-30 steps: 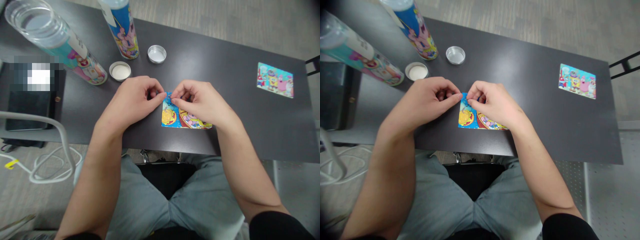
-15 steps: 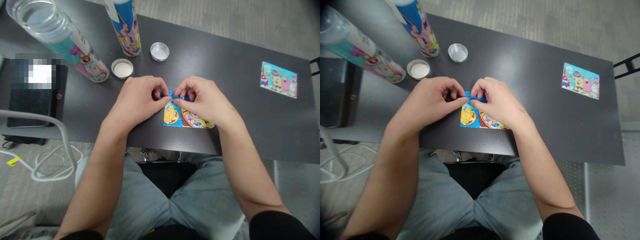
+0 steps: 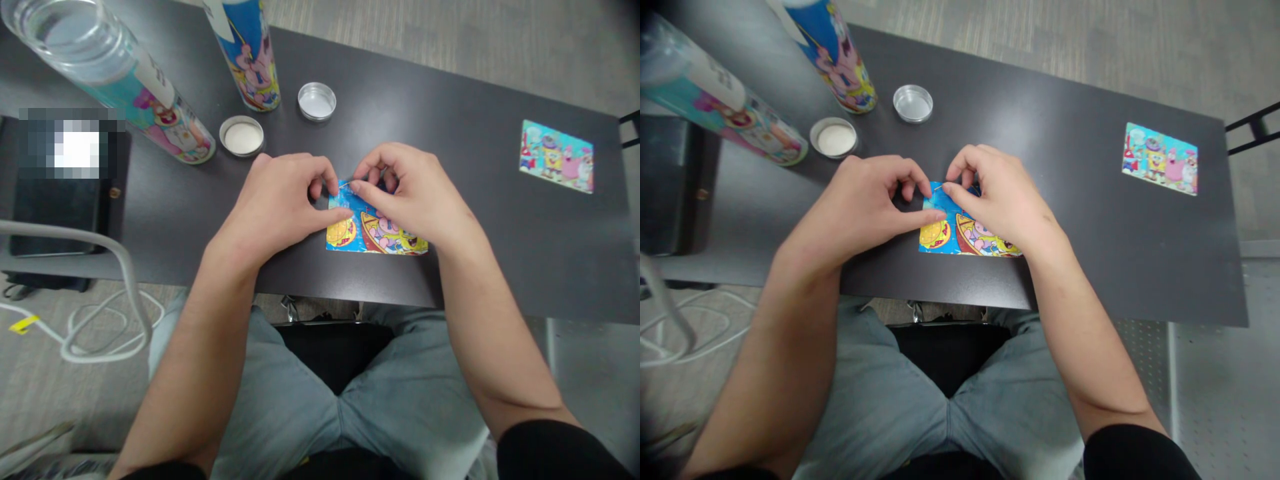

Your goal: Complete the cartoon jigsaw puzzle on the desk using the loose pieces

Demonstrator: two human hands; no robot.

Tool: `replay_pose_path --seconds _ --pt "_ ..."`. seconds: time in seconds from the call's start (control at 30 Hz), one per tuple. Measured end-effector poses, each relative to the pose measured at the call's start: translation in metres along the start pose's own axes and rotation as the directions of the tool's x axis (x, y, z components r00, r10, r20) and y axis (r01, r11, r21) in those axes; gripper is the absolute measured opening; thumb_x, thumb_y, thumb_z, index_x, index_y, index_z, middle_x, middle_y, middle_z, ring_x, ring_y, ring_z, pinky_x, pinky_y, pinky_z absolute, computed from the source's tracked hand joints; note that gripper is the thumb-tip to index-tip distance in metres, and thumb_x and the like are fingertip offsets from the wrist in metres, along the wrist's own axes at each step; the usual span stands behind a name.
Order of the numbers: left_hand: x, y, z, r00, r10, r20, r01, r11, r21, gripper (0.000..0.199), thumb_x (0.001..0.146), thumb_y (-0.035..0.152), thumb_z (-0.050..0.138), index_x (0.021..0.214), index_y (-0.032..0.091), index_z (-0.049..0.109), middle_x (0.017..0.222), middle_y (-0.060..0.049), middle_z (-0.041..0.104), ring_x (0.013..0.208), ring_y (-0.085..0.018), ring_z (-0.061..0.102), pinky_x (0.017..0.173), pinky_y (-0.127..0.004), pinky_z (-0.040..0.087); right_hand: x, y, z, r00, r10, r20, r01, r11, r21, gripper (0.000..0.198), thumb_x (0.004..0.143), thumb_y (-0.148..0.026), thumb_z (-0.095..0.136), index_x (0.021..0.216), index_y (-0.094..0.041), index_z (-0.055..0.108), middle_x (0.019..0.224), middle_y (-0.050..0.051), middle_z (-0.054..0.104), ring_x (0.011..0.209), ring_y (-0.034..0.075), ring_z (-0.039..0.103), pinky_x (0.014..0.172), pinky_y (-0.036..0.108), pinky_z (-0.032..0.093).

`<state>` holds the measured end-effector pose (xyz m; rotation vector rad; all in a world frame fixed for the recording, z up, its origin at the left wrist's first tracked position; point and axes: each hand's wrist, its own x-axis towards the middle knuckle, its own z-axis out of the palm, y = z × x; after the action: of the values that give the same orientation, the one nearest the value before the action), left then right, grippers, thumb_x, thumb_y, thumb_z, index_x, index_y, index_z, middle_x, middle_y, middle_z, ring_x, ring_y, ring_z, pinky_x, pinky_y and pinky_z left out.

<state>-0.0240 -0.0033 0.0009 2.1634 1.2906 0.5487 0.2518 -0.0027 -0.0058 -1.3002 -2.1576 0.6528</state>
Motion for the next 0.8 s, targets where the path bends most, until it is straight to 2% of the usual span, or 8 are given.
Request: replay_pose_path --seconds 0.1,0.17,0.23,0.37,0.53,0.67,0.73,0.8 --pt "0.001 0.000 0.000 1.000 0.007 0.005 -0.007 1.000 0.012 0.033 0.104 0.052 0.104 0.106 0.025 0.087 0.093 0.003 0.076 0.095 -0.024 0.080 0.110 -0.044 0.058 -0.001 0.000 0.003 0.999 -0.018 0.028 0.020 0.998 -0.056 0.007 0.112 -0.031 0.087 0.116 -0.035 0.083 0.110 0.007 0.082 0.099 0.036 0.079 0.097 0.061 0.074" --pt "0.000 0.000 -0.001 1.000 0.011 0.007 -0.012 1.000 0.017 0.030 0.103 0.049 0.104 0.106 0.025 0.087 0.092 0.003 0.075 0.093 -0.024 0.079 0.107 -0.044 0.058 -0.001 -0.001 0.004 0.999 -0.006 0.035 0.009 0.997 -0.078 0.006 0.117 -0.036 0.088 0.120 -0.038 0.084 0.116 0.008 0.081 0.105 0.038 0.080 0.101 0.062 0.076" --pt "0.000 0.000 -0.002 1.000 0.010 0.005 -0.010 1.000 0.007 0.026 0.103 0.045 0.103 0.107 0.025 0.087 0.091 0.003 0.075 0.090 -0.023 0.077 0.102 -0.042 0.057 -0.001 0.001 0.004 1.000 -0.004 -0.006 0.003 0.997 -0.076 0.007 0.122 -0.044 0.086 0.126 -0.039 0.085 0.117 0.008 0.079 0.112 0.040 0.080 0.107 0.063 0.076" --pt "0.002 -0.002 0.001 0.999 -0.015 -0.047 0.012 0.998 -0.057 0.016 0.106 0.037 0.097 0.107 0.024 0.088 0.088 0.002 0.073 0.079 -0.021 0.067 0.086 -0.039 0.052 0.001 0.015 0.002 0.987 -0.079 -0.142 0.072 0.996 -0.055 0.040 0.130 -0.069 0.075 0.131 -0.031 0.083 0.112 0.008 0.074 0.110 0.038 0.082 0.114 0.069 0.074" --pt "0.013 -0.014 0.010 0.983 -0.060 -0.176 0.039 0.992 -0.116 0.014 0.112 0.033 0.090 0.104 0.024 0.083 0.081 0.001 0.065 0.075 -0.021 0.058 0.076 -0.040 0.046 -0.007 0.046 -0.018 0.973 0.028 -0.230 -0.049 0.995 -0.088 0.050 0.124 -0.089 0.072 0.125 -0.040 0.083 0.111 0.010 0.081 0.107 0.038 0.080 0.110 0.066 0.075" --pt "0.018 -0.028 0.016 0.976 -0.003 -0.219 -0.008 0.999 -0.051 0.019 0.112 0.037 0.089 0.100 0.028 0.078 0.079 0.001 0.064 0.074 -0.023 0.057 0.073 -0.042 0.043 -0.034 0.075 -0.031 0.915 0.053 -0.400 -0.107 0.988 -0.115 0.052 0.125 -0.085 0.065 0.118 -0.035 0.078 0.112 0.012 0.081 0.099 0.036 0.077 0.104 0.065 0.072" --pt "0.018 -0.032 0.018 0.975 0.012 -0.224 -0.021 0.999 -0.039 0.017 0.113 0.035 0.086 0.101 0.028 0.076 0.083 0.001 0.066 0.075 -0.023 0.058 0.073 -0.042 0.044 -0.055 0.082 -0.032 0.868 0.117 -0.482 -0.196 0.974 -0.117 0.046 0.122 -0.078 0.064 0.112 -0.034 0.075 0.109 0.012 0.081 0.095 0.035 0.076 0.101 0.065 0.072" --pt "0.017 -0.034 0.019 0.967 0.023 -0.254 -0.039 0.998 -0.059 0.010 0.114 0.032 0.082 0.107 0.028 0.076 0.086 0.001 0.068 0.076 -0.023 0.061 0.075 -0.042 0.046 -0.078 0.079 -0.030 0.851 0.195 -0.488 -0.284 0.952 -0.115 0.034 0.118 -0.067 0.064 0.109 -0.036 0.076 0.113 0.014 0.084 0.102 0.039 0.080 0.108 0.069 0.072"
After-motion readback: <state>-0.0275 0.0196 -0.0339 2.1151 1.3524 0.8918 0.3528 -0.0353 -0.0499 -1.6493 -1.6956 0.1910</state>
